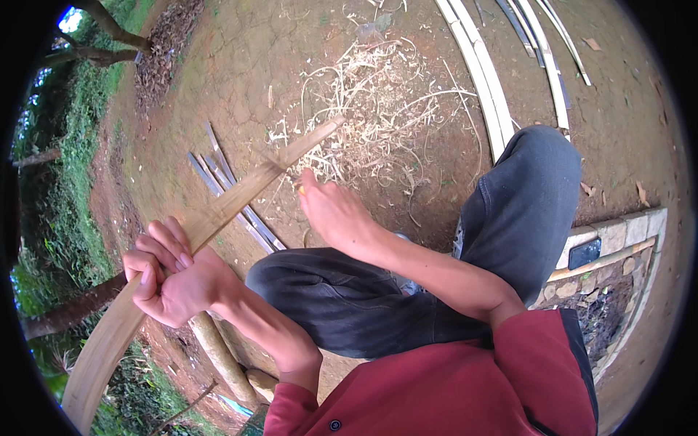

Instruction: The person uses a knife to shave down the surface of a bamboo strip, removing thin wood shavings to smooth the material.

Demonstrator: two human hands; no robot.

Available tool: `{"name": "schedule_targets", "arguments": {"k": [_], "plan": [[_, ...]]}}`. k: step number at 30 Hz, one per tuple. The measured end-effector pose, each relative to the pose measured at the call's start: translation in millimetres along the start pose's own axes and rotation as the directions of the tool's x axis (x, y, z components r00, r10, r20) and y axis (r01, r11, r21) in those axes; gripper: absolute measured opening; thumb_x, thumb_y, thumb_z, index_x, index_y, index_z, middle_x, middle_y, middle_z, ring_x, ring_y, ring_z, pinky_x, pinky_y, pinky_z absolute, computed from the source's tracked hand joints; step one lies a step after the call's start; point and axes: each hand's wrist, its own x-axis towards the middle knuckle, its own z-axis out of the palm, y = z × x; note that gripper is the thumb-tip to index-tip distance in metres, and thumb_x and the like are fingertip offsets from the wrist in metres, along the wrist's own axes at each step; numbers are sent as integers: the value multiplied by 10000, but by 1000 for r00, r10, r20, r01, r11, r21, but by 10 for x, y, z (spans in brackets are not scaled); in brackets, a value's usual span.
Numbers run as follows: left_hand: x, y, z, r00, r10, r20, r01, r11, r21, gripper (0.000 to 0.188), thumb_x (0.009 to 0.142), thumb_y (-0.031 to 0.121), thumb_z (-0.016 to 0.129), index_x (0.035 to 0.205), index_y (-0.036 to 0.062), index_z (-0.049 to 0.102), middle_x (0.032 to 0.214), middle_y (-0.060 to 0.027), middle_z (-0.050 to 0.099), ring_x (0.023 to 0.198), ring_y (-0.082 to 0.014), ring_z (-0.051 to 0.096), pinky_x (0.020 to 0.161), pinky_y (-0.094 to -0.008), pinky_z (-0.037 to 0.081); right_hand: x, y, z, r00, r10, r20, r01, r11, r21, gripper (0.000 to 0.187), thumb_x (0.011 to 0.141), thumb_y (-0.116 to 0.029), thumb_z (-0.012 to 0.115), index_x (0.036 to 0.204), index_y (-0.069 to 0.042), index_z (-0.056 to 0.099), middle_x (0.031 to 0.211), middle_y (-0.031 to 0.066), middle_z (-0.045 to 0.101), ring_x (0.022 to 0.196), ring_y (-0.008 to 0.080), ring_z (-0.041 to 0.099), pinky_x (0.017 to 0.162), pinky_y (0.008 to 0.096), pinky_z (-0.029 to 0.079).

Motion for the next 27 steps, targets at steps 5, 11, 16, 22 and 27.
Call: {"name": "schedule_targets", "arguments": {"k": [5, 11, 16, 22, 27], "plan": [[-38, -20, -105, 999, 9, -54, -7, 1000, 26, 245, 756, 160, 432, 565, 126, 282, 479, -6, 254, 412, -101, 256, 410, -236, 190, -66, -264, -95, 995, -64, 70, 61, 997, 50, 235, 958, -112, 493, 1074, 88, 450, 540, 198, 580, 525, 371, 635, 482, 450, 509], [-28, -55, -10, 992, 21, -125, -15, 999, 47, 255, 741, 159, 422, 553, 135, 251, 479, -2, 217, 405, -102, 226, 398, -241, 172, 93, 52, 42, 998, -49, -46, 45, 996, -80, 264, 949, -92, 483, 1107, 119, 468, 543, 162, 589, 488, 317, 619, 427, 406, 485], [40, -61, -101, 979, 57, -198, -39, 995, 89, 260, 740, 138, 400, 546, 144, 227, 479, -4, 188, 398, -107, 201, 393, -246, 157, -99, -155, -37, 994, -113, -1, 113, 993, 27, 234, 948, -67, 485, 1083, 125, 483, 509, 54, 537, 399, 197, 520, 348, 324, 412], [65, -66, -121, 971, 41, -234, -9, 990, 139, 269, 745, 134, 392, 546, 152, 212, 484, 1, 187, 405, -110, 204, 403, -250, 162, -82, -88, 194, 985, -145, -97, 142, 989, -35, 171, 920, -74, 516, 1007, 55, 444, 554, 186, 587, 541, 358, 644, 477, 452, 516], [116, -33, -355, 978, 27, -206, 0, 991, 134, 283, 756, 138, 392, 545, 158, 205, 474, 1, 198, 409, -111, 201, 409, -252, 161, -79, -217, 90, 987, -159, 0, 159, 987, -18, 252, 943, -145, 528, 1072, 52, 441, 552, 192, 576, 536, 381, 621, 499, 467, 502]]}}
